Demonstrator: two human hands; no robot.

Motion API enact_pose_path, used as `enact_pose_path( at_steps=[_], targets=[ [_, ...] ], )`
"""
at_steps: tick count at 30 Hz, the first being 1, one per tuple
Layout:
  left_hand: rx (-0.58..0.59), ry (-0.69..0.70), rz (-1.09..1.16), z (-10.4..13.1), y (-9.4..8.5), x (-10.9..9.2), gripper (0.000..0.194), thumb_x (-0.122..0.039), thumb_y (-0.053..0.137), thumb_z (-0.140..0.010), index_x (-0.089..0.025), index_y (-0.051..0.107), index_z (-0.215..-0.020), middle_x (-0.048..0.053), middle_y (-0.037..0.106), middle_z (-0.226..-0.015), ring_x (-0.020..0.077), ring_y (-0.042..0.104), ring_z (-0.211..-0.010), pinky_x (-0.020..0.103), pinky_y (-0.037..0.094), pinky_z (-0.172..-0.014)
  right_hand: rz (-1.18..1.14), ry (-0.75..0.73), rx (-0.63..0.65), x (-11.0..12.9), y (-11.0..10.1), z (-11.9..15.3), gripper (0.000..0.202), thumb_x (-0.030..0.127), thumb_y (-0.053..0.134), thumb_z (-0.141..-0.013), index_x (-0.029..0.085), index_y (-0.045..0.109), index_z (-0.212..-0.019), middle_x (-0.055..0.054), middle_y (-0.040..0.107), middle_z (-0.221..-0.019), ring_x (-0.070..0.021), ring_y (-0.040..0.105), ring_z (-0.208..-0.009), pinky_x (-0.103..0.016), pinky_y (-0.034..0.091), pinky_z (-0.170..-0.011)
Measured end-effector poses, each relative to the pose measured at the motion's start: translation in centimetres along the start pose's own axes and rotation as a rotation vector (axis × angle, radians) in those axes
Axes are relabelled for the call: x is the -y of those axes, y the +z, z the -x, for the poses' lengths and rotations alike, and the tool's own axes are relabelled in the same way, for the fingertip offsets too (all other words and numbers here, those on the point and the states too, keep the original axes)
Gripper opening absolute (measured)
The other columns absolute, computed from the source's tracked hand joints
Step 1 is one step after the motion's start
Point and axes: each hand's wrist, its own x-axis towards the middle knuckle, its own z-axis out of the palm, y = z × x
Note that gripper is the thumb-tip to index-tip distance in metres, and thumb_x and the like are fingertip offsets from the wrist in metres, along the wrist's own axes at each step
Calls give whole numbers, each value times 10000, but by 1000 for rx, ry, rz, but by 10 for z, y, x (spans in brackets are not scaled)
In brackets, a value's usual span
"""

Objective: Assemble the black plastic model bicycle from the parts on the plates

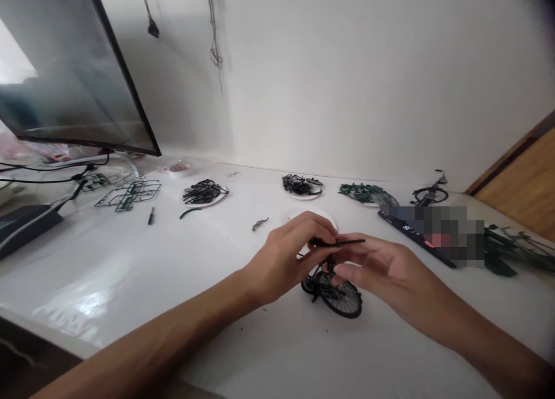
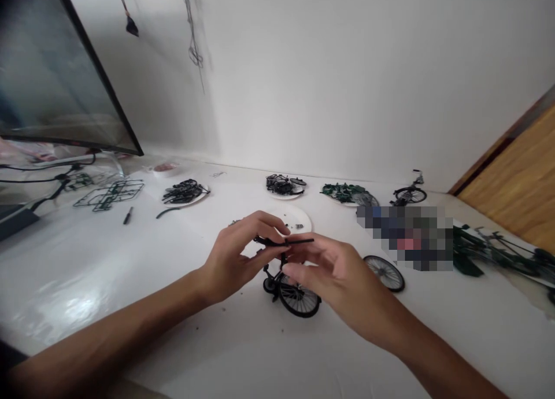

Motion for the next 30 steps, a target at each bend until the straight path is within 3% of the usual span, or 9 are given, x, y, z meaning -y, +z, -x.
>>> enact_pose_path(
  at_steps=[2, 5, 11, 15, 18, 21, 26, 30],
  targets=[
    [4, 0, 13, 1, 0, -1, 33, -136, 605, -953, -170, 605, -953, 94, 639, -1066, 155, 651, -906, 290, 581, -756, -169, 25, 19, -2, 10, -3, 324, 395, 691, -879, 239, 649, -1161, -32, 755, -895, -186, 716, -752, -328, 597, -722],
    [8, -24, -1, 3, 0, 0, 93, -115, 597, -954, -173, 650, -1003, 102, 608, -1163, 140, 649, -891, 297, 588, -770, -292, 73, -42, -5, 16, -3, 278, 381, 726, -854, 210, 678, -1068, -20, 739, -789, -166, 705, -667, -271, 592, -591],
    [-13, -67, 26, 4, 0, 3, 206, -78, 599, -945, -180, 707, -1088, 97, 629, -1155, 162, 654, -971, 310, 578, -806, -374, 119, -260, -7, 19, 4, 292, 397, 787, -792, 184, 697, -970, -45, 745, -807, -184, 734, -682, -281, 628, -593],
    [-71, -129, 35, 1, -3, 2, 119, -104, 649, -922, -179, 720, -980, 59, 684, -947, 157, 655, -879, 295, 562, -731, -328, 106, -349, -7, 20, 5, 244, 401, 781, -797, 191, 688, -879, -35, 735, -767, -174, 725, -647, -287, 626, -591],
    [-49, -207, 89, 1, -3, 1, 62, -122, 683, -897, -177, 706, -913, 51, 688, -886, 157, 652, -819, 290, 562, -681, -301, 76, -375, -8, 19, 5, 237, 411, 757, -816, 193, 673, -857, -35, 728, -760, -166, 710, -647, -289, 618, -592],
    [-40, -357, 303, 2, -1, 0, 65, -118, 718, -862, -162, 690, -900, 45, 679, -870, 150, 670, -777, 284, 594, -689, -259, 47, -331, -10, 17, 6, 221, 395, 747, -825, 197, 651, -807, -26, 715, -730, -148, 674, -641, -272, 590, -614],
    [-81, -502, 637, -1, -1, -1, 174, -47, 767, -797, -130, 666, -911, 42, 695, -836, 146, 715, -757, 253, 611, -711, -220, 21, -74, -8, 13, 11, 198, 403, 694, -873, 205, 700, -891, -2, 681, -648, -127, 600, -595, -238, 504, -579],
    [28, -586, 846, -3, -6, 4, 160, -3, 745, -800, -115, 693, -902, 46, 711, -803, 132, 722, -709, 231, 611, -685, -232, 4, 23, -8, 9, 13, 313, 462, 577, -943, 203, 715, -836, -28, 683, -701, -137, 583, -604, -250, 470, -557]
  ],
)
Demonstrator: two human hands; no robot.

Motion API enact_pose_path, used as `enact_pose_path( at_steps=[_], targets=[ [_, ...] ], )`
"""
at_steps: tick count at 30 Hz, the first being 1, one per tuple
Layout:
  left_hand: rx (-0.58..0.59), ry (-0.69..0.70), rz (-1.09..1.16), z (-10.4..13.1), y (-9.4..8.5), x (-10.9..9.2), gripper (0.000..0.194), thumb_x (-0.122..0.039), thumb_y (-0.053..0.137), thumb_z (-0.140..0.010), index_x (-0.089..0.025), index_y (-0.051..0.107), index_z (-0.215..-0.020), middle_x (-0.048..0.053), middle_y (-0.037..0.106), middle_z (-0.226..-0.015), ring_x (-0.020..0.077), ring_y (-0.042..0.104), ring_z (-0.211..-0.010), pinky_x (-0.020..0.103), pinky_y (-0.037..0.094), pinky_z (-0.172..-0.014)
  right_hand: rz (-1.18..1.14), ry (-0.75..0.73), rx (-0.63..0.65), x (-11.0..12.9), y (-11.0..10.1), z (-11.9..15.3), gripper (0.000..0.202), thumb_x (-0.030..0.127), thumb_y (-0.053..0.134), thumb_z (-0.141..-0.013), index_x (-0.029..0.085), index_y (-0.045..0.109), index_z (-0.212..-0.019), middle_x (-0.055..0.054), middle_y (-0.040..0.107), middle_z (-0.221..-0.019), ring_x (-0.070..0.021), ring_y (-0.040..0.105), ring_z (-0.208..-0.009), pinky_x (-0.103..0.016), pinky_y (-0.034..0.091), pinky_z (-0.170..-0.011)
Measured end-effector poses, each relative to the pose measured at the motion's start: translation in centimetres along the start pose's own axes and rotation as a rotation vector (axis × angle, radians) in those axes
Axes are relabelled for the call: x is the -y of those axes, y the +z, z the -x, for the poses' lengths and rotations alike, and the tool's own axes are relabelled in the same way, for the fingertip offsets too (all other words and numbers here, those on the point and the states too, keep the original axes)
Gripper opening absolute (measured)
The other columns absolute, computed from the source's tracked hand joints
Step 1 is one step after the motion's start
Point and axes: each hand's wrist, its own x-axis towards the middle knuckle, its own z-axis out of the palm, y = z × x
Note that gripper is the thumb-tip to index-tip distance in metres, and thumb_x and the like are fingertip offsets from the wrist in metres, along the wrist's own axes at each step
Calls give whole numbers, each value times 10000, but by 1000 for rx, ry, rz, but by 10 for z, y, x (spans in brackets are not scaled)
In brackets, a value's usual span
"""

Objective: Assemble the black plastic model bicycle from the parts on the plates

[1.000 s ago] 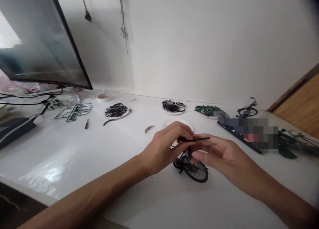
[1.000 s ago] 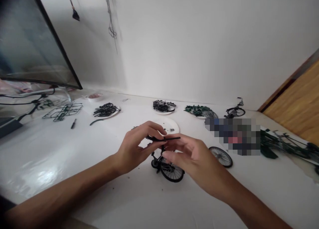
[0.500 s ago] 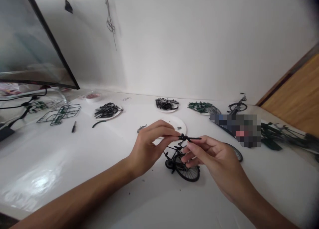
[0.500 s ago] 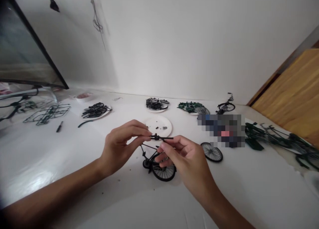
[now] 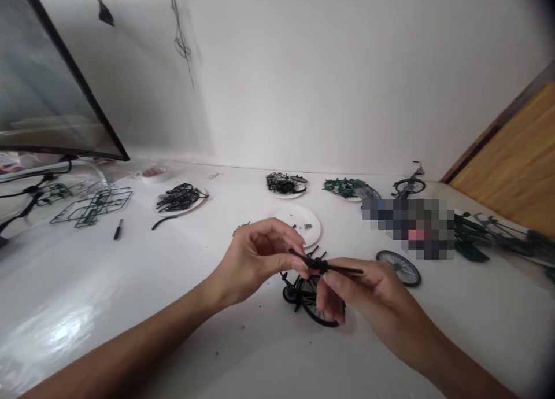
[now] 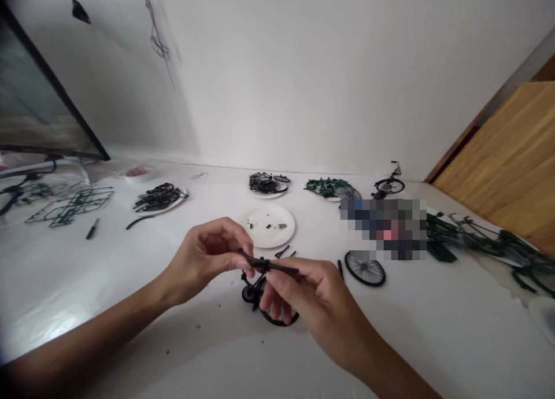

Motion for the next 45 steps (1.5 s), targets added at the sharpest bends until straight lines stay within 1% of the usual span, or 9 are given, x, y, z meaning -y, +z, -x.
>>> enact_pose_path(
  at_steps=[6, 13, 18, 23, 27, 33, 38, 41, 45],
  targets=[
    [151, -173, 96, 0, -12, 4, 109, -44, 724, -844, -140, 727, -896, 55, 728, -792, 126, 720, -727, 231, 600, -699, 29, 28, 58, -5, -6, 1, 263, 411, 586, -955, 225, 727, -834, -1, 637, -699, -119, 543, -621, -237, 450, -580],
    [30, -80, -79, 1, -12, -1, 65, -90, 764, -822, -131, 722, -852, 47, 695, -823, 135, 689, -744, 263, 590, -707, -233, 103, 104, -17, -11, -1, 251, 398, 634, -935, 207, 761, -1034, -15, 663, -715, -102, 581, -570, -213, 474, -496],
    [22, 269, -570, 8, -8, -4, 62, -58, 709, -865, -117, 719, -880, 75, 692, -882, 143, 659, -837, 262, 549, -753, -365, 285, 91, -19, -8, -3, 286, 408, 630, -938, 153, 750, -986, -38, 701, -707, -94, 612, -491, -187, 473, -426],
    [140, 613, -912, 12, -4, -3, 139, 22, 636, -885, -68, 690, -976, 109, 660, -912, 134, 631, -812, 245, 532, -687, -417, 240, 20, -17, 1, -4, 290, 421, 588, -965, 159, 691, -893, -55, 740, -821, -118, 678, -572, -196, 521, -469],
    [143, 623, -910, 12, -3, -3, 126, 11, 645, -886, -68, 672, -980, 99, 642, -907, 127, 623, -811, 236, 534, -688, -381, 194, 9, -16, 6, -4, 253, 406, 573, -979, 175, 673, -960, -67, 752, -940, -143, 722, -689, -231, 577, -568],
    [-33, 575, -885, 7, -5, -2, 134, 3, 649, -880, -106, 645, -959, 64, 633, -898, 120, 611, -837, 241, 527, -726, -216, 101, -73, -17, 7, -5, 247, 417, 543, -990, 189, 634, -1013, -71, 744, -969, -151, 724, -729, -244, 584, -604],
    [-138, 468, -902, 2, -14, -2, 131, -63, 621, -926, -131, 666, -1028, 51, 634, -938, 106, 598, -837, 231, 511, -710, 76, -72, -254, -13, 1, -3, 235, 401, 534, -992, 204, 662, -986, -11, 684, -762, -101, 619, -568, -202, 521, -501],
    [-54, 411, -1036, -1, -24, -5, 121, -85, 596, -946, -136, 674, -1022, 55, 643, -962, 112, 606, -851, 239, 508, -721, 272, -206, -348, -13, -3, -2, 188, 339, 529, -999, 223, 674, -975, 5, 670, -747, -85, 597, -576, -176, 509, -520],
    [245, 253, -1212, -5, -42, -6, 133, -125, 559, -968, -150, 677, -1026, 65, 660, -995, 139, 628, -847, 285, 515, -744, 399, -293, -366, -20, -5, -3, 154, 299, 528, -994, 245, 672, -992, 6, 695, -811, -90, 619, -644, -170, 529, -579]
  ],
)
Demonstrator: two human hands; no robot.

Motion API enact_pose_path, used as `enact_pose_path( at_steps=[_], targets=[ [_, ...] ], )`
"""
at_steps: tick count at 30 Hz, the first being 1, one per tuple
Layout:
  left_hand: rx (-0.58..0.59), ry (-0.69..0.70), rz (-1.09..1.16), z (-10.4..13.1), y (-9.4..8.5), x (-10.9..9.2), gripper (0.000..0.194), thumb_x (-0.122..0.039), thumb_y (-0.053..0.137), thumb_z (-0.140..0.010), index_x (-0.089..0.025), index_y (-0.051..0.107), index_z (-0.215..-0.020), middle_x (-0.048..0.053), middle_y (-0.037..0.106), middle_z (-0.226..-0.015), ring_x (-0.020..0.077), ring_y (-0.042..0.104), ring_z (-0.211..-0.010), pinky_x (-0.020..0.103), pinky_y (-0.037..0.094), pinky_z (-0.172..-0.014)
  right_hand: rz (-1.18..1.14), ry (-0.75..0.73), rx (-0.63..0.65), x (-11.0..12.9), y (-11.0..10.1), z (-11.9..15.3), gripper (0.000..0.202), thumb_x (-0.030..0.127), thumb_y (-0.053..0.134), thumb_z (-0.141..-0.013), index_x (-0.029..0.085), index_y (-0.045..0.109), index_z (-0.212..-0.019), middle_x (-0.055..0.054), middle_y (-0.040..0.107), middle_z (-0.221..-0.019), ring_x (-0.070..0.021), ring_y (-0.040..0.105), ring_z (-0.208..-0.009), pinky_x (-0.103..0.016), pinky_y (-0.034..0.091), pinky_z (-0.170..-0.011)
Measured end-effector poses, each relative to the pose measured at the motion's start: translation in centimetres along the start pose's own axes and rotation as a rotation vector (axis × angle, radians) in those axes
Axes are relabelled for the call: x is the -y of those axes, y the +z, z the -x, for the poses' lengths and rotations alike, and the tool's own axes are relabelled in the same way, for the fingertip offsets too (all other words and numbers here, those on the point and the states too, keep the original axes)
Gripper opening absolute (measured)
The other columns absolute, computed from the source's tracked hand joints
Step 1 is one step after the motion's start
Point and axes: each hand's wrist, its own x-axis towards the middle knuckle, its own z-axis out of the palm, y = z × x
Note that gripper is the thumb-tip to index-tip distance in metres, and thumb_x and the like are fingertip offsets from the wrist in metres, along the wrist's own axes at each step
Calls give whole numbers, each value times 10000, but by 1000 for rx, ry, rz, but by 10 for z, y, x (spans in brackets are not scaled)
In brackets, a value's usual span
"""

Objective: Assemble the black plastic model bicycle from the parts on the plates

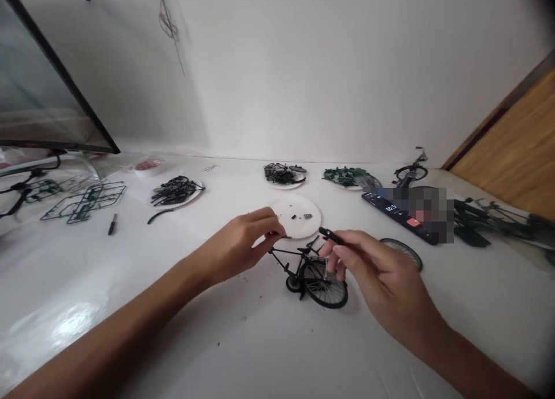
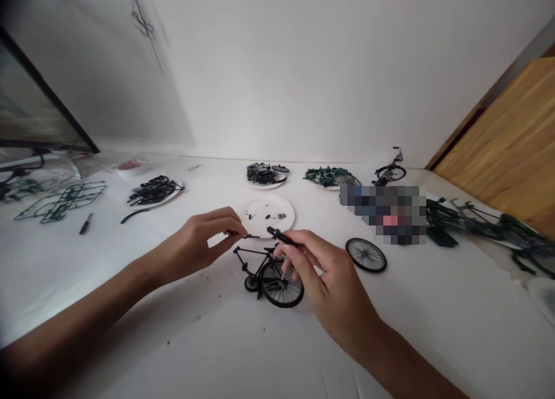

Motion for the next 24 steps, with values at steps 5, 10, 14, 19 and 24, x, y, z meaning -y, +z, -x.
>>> enact_pose_path(
  at_steps=[5, 10, 14, 19, 24],
  targets=[
    [31, 95, -54, 0, -4, 3, 174, -175, 577, -972, -152, 707, -1086, 96, 690, -1040, 198, 637, -966, 357, 533, -831, 58, -41, 59, -8, 3, 1, 161, 299, 527, -991, 247, 669, -1046, -10, 717, -887, -121, 653, -732, -209, 544, -638],
    [-232, 170, 206, -1, 7, -20, 248, -112, 627, -937, -120, 698, -1175, 127, 698, -1070, 167, 667, -981, 295, 566, -827, 123, -123, 113, -10, 7, 2, 192, 256, 511, -997, 246, 666, -1111, 10, 692, -805, -120, 661, -732, -226, 539, -691],
    [-221, 81, 352, 0, 17, -31, 243, -103, 636, -928, -150, 731, -1146, 100, 722, -1008, 153, 681, -891, 283, 573, -755, 146, -138, 126, -6, 9, 2, 190, 242, 517, -994, 225, 669, -1106, -7, 706, -837, -129, 681, -772, -235, 544, -707],
    [-202, -76, 530, 0, 16, -33, 229, -118, 661, -916, -207, 763, -1101, 79, 744, -1009, 158, 695, -883, 293, 572, -757, 160, -115, 147, -4, 7, 2, 204, 261, 501, -1005, 219, 670, -1112, -24, 701, -839, -151, 684, -794, -264, 559, -708],
    [-174, -109, 506, -1, 13, -34, 241, -110, 659, -915, -230, 772, -1091, 66, 751, -1009, 159, 699, -889, 293, 564, -766, 180, -170, 149, -8, 7, 2, 223, 234, 497, -1006, 228, 671, -1146, -21, 698, -867, -146, 675, -787, -271, 559, -712]
  ],
)
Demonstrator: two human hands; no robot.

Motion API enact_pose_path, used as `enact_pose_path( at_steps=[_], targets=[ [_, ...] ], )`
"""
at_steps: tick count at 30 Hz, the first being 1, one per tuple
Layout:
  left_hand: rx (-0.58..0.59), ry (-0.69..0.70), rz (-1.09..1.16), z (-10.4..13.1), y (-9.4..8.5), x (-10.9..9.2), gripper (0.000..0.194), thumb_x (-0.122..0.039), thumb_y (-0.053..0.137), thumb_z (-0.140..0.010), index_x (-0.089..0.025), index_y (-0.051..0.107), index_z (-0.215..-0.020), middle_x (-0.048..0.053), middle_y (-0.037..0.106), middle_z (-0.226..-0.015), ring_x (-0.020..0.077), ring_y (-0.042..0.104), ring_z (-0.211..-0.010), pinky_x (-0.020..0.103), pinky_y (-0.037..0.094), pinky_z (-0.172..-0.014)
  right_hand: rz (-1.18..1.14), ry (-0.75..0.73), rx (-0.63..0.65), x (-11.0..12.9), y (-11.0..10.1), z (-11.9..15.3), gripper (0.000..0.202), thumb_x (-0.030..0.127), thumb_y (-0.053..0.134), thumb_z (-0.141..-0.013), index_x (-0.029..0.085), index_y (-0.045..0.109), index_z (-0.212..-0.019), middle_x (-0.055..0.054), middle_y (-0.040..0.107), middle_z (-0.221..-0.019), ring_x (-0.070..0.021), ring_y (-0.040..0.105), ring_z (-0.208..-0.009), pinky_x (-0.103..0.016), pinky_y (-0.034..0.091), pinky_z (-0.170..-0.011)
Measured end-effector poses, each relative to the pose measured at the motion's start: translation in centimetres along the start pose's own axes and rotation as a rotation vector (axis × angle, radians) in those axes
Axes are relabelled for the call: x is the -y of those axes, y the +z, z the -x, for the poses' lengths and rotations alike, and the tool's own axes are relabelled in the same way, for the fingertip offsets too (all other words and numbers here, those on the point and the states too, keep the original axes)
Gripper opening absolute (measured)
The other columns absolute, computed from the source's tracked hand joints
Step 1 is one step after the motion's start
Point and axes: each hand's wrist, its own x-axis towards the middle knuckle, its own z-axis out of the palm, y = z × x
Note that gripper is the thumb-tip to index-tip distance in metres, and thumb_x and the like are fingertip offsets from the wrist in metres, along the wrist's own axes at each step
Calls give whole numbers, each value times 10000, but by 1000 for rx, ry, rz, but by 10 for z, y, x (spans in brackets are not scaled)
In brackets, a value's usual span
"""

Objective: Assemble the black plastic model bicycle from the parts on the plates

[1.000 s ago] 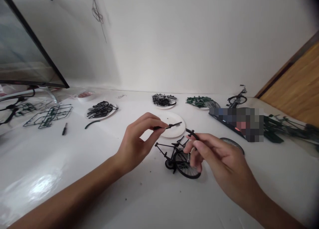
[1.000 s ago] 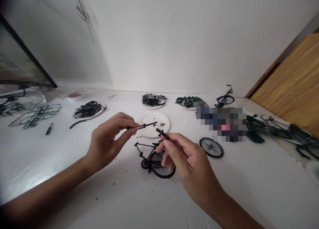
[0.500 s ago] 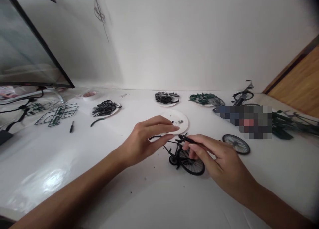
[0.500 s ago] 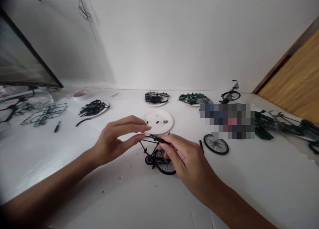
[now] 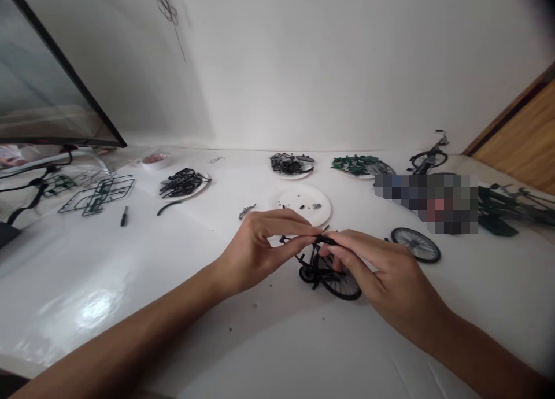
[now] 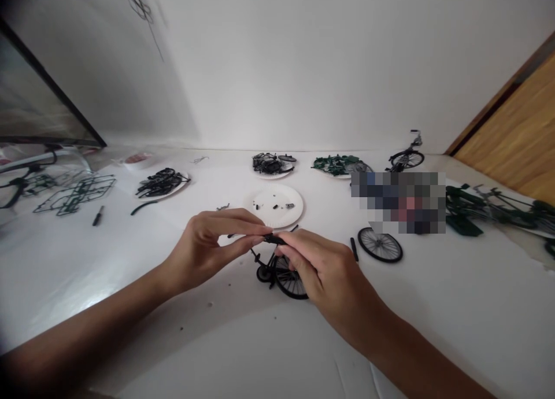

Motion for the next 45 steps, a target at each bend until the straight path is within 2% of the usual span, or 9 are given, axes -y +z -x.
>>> enact_pose_path(
  at_steps=[6, 14, 17, 21, 26, 29, 33, 38, 45],
  targets=[
    [-44, -90, 46, 2, 5, -1, 209, -134, 659, -919, -218, 782, -1065, 64, 757, -1001, 174, 704, -903, 309, 561, -779, 49, -37, -25, -1, 1, 0, 309, 215, 500, -1006, 234, 634, -1284, -44, 740, -1055, -157, 709, -884, -273, 578, -746],
    [-98, -198, 130, 4, 12, 2, 168, -154, 640, -929, -183, 775, -1025, 65, 770, -960, 182, 720, -893, 325, 600, -812, 91, 12, -45, 5, 3, -1, 296, 264, 493, -1009, 282, 675, -1243, -40, 762, -1055, -190, 719, -876, -316, 571, -739],
    [-125, -124, 11, 5, 13, 2, 169, -147, 640, -924, -181, 765, -1033, 61, 773, -983, 178, 727, -893, 307, 605, -803, 80, 53, -63, 6, 4, -2, 286, 276, 496, -1007, 268, 689, -1217, -33, 765, -972, -176, 708, -806, -306, 557, -717],
    [-162, 44, -236, 6, 11, 6, 167, -128, 658, -903, -192, 762, -1018, 45, 780, -974, 176, 731, -865, 261, 599, -683, 71, 111, -59, 6, 4, -2, 304, 307, 483, -1007, 277, 699, -1218, -16, 735, -798, -169, 669, -686, -299, 530, -625],
    [-162, 58, -292, 6, 11, 10, 149, -173, 683, -904, -194, 760, -1030, 48, 782, -996, 173, 738, -841, 239, 583, -610, 57, 160, -46, 7, 5, -3, 313, 329, 488, -1003, 285, 709, -1219, -6, 714, -732, -172, 655, -652, -297, 518, -601],
    [-157, 14, -261, 5, 10, 8, 136, -172, 698, -897, -187, 766, -1014, 32, 791, -949, 163, 746, -829, 236, 602, -664, 36, 176, -36, 8, 6, -2, 310, 333, 488, -1003, 278, 708, -1214, -11, 734, -770, -175, 669, -672, -290, 518, -586],
    [-152, 0, -252, 3, 7, 5, 108, -157, 702, -888, -171, 766, -974, 37, 792, -948, 172, 751, -821, 257, 628, -702, 41, 160, -37, 6, 5, -2, 301, 331, 499, -998, 247, 703, -1203, -29, 763, -866, -180, 698, -736, -298, 545, -646],
    [-31, 57, -286, 2, -2, 4, 97, -158, 664, -916, -163, 736, -981, 53, 777, -1012, 183, 745, -888, 296, 635, -822, 62, 107, 1, 2, 3, -2, 290, 317, 505, -997, 286, 697, -1211, -17, 773, -900, -180, 709, -761, -306, 561, -692],
    [14, -26, -196, 0, -8, 2, 109, -129, 669, -903, -166, 739, -979, 39, 774, -977, 164, 743, -874, 271, 639, -815, 26, 88, 13, 3, 3, -2, 298, 297, 508, -999, 295, 684, -1239, -6, 776, -980, -178, 728, -854, -299, 567, -775]
  ],
)
